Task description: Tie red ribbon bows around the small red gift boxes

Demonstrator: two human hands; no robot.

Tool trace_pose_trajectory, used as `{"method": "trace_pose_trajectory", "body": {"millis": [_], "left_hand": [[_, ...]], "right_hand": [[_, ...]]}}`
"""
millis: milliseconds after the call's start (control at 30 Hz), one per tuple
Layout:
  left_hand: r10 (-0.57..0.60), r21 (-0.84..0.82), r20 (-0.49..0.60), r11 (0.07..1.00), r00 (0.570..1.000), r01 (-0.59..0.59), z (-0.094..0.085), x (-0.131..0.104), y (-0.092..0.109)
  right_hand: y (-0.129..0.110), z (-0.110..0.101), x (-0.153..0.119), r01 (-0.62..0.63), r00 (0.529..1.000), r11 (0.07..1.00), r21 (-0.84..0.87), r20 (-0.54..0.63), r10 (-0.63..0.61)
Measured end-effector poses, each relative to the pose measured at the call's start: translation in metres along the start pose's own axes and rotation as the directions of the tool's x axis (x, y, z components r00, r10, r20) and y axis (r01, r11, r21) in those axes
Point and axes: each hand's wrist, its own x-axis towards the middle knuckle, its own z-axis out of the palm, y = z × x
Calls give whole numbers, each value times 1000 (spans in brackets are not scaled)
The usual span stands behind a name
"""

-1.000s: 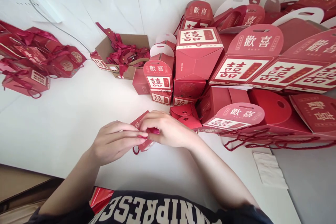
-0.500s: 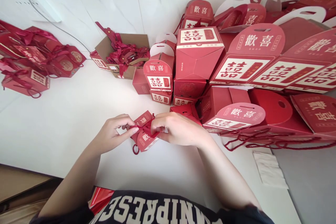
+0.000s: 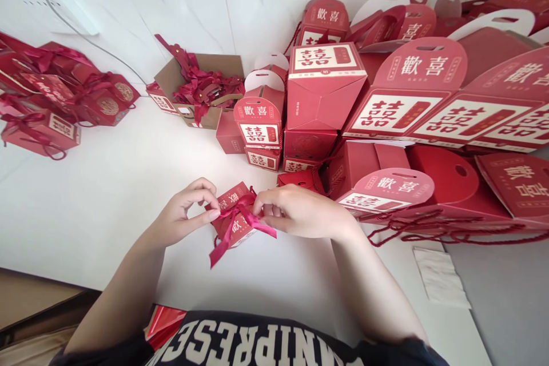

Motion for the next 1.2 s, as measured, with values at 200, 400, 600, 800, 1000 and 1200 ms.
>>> {"method": "trace_pose_trajectory", "body": {"millis": [200, 400, 600, 800, 1000, 1200], "left_hand": [[29, 34, 49, 999, 998, -31, 3, 3, -7], [-9, -75, 86, 997, 996, 16, 7, 3, -13], [-82, -248, 25, 965, 996, 85, 19, 7, -20], [-145, -317, -14, 939, 989, 133, 24, 9, -23], [-44, -347, 78, 935, 996, 68, 18, 7, -22], [-23, -311, 36, 950, 999, 33, 18, 6, -22]], "right_hand": [[-2, 16, 13, -71, 980, 993, -98, -192, 51], [-4, 26, 20, -31, 985, 992, -120, -175, 9], [2, 23, 18, -42, 985, 993, -115, -174, 22], [1, 15, 14, -9, 993, 999, -33, -119, 5], [7, 16, 23, 47, 957, 997, 55, -289, -29], [10, 24, 31, 117, 955, 985, 131, -288, -75]]}}
